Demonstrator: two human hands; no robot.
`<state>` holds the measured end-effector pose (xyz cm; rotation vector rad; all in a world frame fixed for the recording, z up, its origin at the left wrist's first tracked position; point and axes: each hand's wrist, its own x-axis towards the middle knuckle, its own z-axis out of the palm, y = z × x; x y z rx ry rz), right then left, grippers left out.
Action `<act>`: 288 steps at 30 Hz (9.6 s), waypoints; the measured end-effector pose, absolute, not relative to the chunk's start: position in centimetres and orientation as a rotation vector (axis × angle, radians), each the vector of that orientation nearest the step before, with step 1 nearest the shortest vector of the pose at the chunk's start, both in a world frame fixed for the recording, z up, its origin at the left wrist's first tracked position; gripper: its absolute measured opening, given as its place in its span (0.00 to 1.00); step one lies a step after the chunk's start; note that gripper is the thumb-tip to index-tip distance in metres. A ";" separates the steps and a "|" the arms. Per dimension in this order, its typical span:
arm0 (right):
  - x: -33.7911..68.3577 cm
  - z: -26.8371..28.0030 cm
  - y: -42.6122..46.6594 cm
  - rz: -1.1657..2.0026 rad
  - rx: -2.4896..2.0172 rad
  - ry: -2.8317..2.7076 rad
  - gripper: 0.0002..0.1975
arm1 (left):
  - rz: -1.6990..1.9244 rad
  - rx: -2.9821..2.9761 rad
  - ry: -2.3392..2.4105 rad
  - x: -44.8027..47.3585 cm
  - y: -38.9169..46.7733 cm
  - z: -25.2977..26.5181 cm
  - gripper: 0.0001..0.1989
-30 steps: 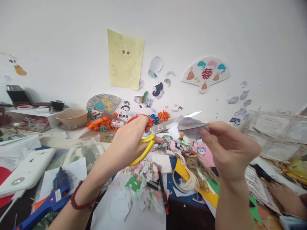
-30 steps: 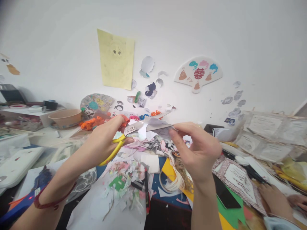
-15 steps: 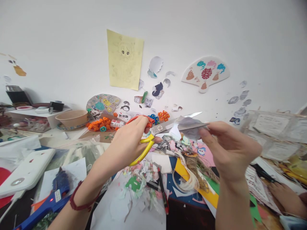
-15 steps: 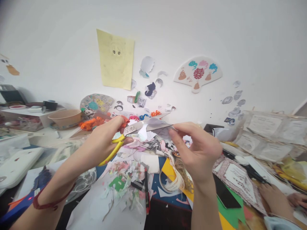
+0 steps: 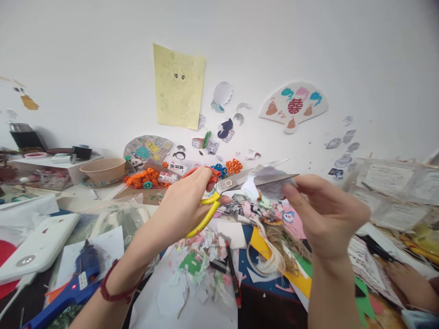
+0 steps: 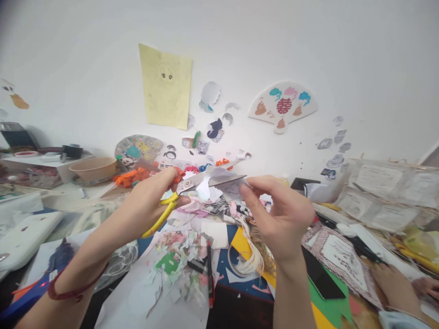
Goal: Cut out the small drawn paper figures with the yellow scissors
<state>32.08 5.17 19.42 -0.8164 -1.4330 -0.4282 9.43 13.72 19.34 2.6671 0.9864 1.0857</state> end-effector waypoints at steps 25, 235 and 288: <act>32.0 19.4 5.3 -0.009 -1.068 -1.498 0.04 | 1.145 2.575 1.163 10.1 13.6 19.5 0.18; 32.9 19.8 4.7 -0.006 -1.067 -1.469 0.07 | 1.126 2.662 1.103 9.0 13.3 19.7 0.16; 33.6 19.4 4.3 -0.111 -1.051 -1.510 0.04 | 1.039 2.650 1.060 9.0 13.5 19.4 0.17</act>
